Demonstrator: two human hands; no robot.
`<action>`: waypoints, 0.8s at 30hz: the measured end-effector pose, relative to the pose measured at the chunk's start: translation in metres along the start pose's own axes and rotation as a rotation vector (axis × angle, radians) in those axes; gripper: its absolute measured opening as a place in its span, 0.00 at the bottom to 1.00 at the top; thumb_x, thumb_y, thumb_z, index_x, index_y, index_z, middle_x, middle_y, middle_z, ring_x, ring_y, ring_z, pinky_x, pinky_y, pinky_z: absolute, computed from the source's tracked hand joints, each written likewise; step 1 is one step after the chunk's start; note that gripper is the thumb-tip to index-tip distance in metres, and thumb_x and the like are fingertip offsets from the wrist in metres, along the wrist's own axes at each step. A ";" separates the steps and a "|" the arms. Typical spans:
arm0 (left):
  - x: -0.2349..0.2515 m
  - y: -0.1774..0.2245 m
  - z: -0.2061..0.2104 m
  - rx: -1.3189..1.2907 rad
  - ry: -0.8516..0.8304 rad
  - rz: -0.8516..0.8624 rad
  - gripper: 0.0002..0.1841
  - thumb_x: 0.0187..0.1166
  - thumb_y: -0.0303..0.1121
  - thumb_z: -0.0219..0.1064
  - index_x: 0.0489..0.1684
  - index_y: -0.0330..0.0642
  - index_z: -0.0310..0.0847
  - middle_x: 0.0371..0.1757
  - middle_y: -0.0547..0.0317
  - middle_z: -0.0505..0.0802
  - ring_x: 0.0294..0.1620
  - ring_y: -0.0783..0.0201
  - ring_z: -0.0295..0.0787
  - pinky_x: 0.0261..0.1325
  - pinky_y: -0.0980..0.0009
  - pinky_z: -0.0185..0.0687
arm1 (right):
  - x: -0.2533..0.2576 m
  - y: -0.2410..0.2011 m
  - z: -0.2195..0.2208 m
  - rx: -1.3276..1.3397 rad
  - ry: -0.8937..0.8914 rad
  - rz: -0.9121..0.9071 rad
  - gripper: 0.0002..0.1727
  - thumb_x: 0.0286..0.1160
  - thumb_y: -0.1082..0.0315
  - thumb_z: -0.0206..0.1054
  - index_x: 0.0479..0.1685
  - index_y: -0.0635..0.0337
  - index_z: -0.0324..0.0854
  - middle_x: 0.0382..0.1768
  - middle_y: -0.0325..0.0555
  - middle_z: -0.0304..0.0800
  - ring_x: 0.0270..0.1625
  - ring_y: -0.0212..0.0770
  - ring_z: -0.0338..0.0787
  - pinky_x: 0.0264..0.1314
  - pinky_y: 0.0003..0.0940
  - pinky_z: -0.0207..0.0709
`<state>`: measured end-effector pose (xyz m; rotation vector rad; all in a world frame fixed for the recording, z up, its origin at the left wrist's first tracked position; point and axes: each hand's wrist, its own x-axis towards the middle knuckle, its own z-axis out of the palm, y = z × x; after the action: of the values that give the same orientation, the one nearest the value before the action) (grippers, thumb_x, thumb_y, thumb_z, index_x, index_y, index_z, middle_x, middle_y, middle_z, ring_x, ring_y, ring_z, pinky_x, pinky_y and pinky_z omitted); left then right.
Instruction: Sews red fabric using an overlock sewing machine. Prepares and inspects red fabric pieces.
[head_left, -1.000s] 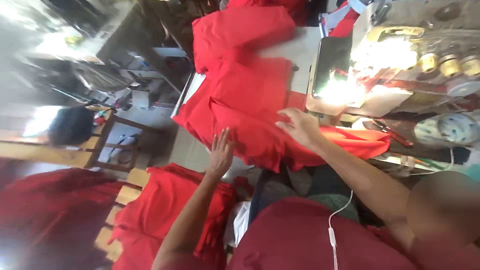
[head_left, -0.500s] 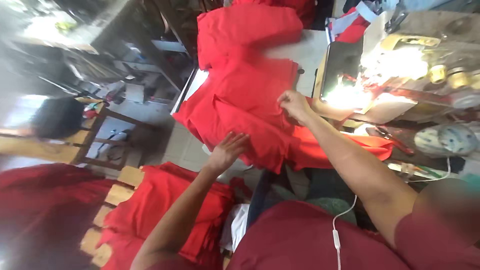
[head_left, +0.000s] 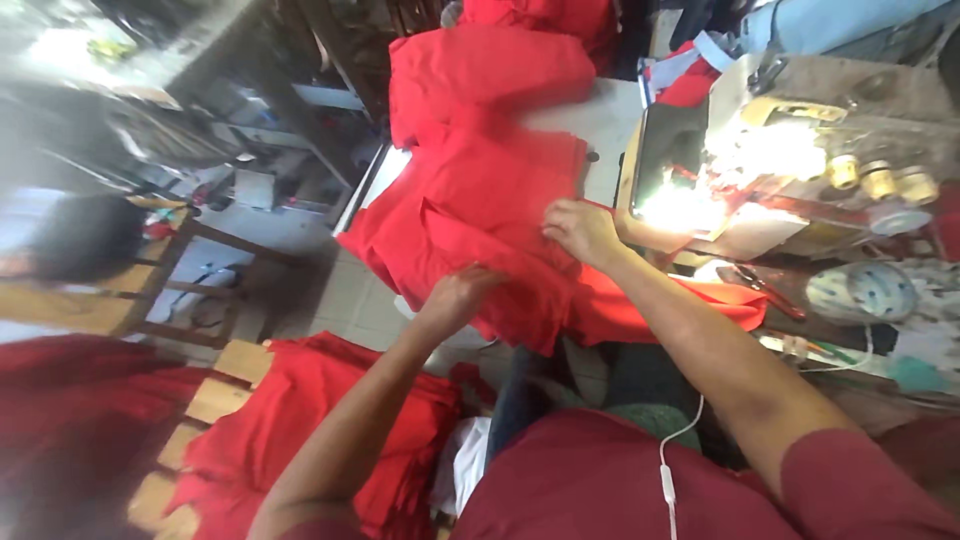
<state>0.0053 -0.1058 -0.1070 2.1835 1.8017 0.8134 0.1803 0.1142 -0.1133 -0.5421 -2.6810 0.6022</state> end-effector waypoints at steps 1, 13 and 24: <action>0.004 0.001 -0.002 0.000 -0.016 0.027 0.15 0.79 0.15 0.58 0.49 0.31 0.92 0.49 0.41 0.97 0.58 0.40 0.95 0.70 0.41 0.81 | 0.005 -0.007 -0.008 0.076 -0.012 0.072 0.13 0.84 0.65 0.64 0.48 0.68 0.89 0.57 0.59 0.90 0.57 0.59 0.91 0.59 0.62 0.81; 0.101 0.051 -0.027 -0.237 0.206 -0.165 0.14 0.84 0.19 0.57 0.55 0.30 0.89 0.47 0.44 0.95 0.47 0.59 0.92 0.58 0.62 0.85 | 0.038 -0.045 -0.074 1.175 0.338 0.879 0.16 0.86 0.72 0.60 0.68 0.64 0.71 0.44 0.47 0.79 0.25 0.32 0.81 0.26 0.25 0.79; 0.153 0.078 -0.045 -0.026 0.305 -0.034 0.11 0.84 0.36 0.66 0.46 0.40 0.93 0.36 0.52 0.96 0.35 0.56 0.92 0.43 0.49 0.82 | -0.010 -0.076 -0.093 1.248 0.549 0.541 0.06 0.86 0.74 0.59 0.42 0.61 0.81 0.29 0.34 0.84 0.29 0.25 0.83 0.35 0.22 0.81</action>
<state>0.0635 0.0127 0.0117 2.0984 1.9418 1.2112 0.2044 0.0773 -0.0017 -0.8310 -1.2304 1.7270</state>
